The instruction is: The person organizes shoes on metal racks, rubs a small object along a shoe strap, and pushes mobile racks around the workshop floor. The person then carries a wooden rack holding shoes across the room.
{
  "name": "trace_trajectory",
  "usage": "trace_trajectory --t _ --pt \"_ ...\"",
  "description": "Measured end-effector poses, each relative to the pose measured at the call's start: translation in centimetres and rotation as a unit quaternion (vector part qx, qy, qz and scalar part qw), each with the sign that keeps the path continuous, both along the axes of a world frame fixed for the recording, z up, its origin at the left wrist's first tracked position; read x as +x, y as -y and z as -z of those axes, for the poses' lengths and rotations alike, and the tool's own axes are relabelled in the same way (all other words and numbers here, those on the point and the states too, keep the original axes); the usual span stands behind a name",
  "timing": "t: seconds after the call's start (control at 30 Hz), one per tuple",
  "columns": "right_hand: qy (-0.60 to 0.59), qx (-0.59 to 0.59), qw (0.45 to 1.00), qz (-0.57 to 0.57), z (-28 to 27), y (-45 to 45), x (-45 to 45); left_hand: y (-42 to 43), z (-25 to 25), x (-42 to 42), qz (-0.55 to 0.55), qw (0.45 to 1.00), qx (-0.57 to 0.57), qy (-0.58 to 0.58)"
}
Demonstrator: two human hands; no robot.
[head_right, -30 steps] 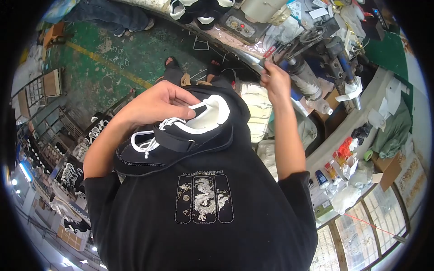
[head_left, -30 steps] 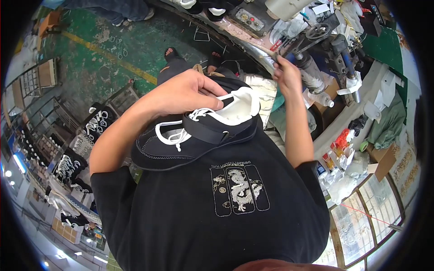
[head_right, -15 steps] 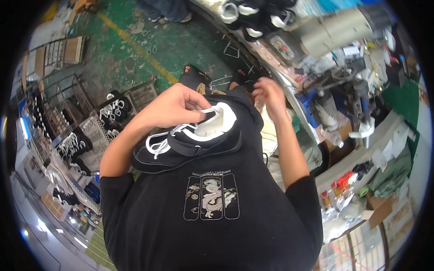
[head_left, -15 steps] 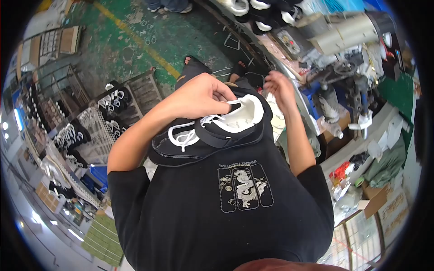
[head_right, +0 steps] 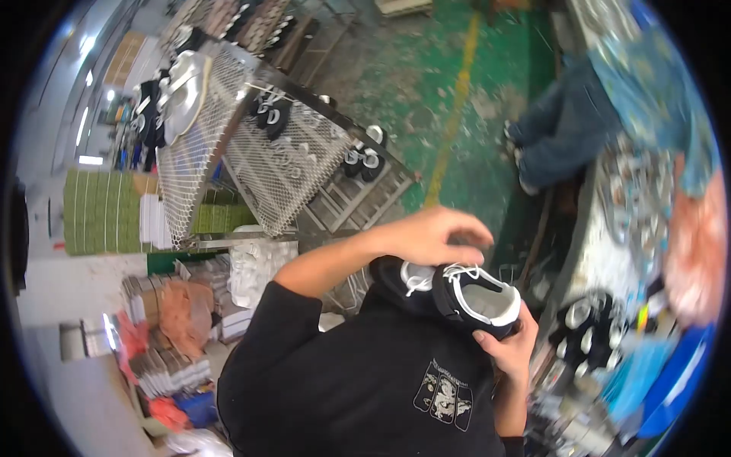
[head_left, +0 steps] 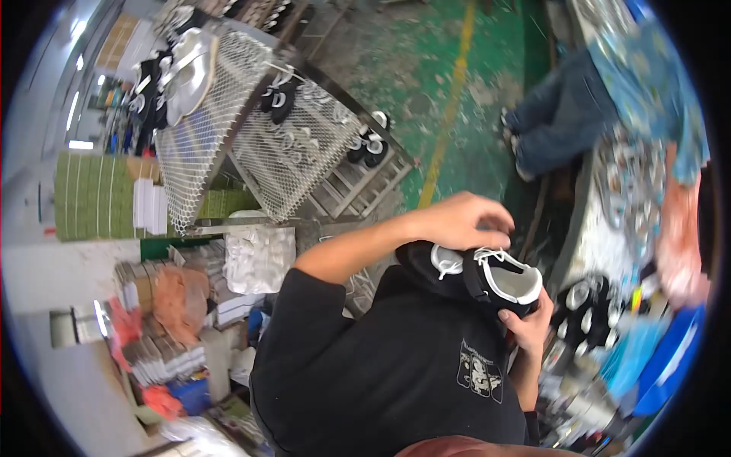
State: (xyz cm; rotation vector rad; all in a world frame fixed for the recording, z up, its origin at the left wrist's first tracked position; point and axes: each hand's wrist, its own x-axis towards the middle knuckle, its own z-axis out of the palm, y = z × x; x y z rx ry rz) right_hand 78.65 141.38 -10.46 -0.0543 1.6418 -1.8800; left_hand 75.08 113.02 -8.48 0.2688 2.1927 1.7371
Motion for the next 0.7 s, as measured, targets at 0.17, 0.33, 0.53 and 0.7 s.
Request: trace_trajectory --t 0.17,0.33,0.53,0.7 --pt "-0.487 0.009 0.874 -0.007 -0.5 13.1 -9.1 12.5 -5.2 1.3 -0.274 0.883 -0.21 -0.318" --pt "-0.733 -0.002 0.681 -0.001 -2.2 24.7 -16.7 15.0 -5.8 0.5 -0.301 0.862 -0.164 -0.373" --pt "-0.666 -0.182 0.722 0.045 1.9 37.8 -23.9 18.2 -3.9 -5.2 -0.412 0.765 -0.277 -0.412" --pt "-0.6 -0.276 0.751 -0.006 5.4 47.9 -31.9 23.7 -3.0 -13.3 -0.453 0.705 -0.322 -0.439"
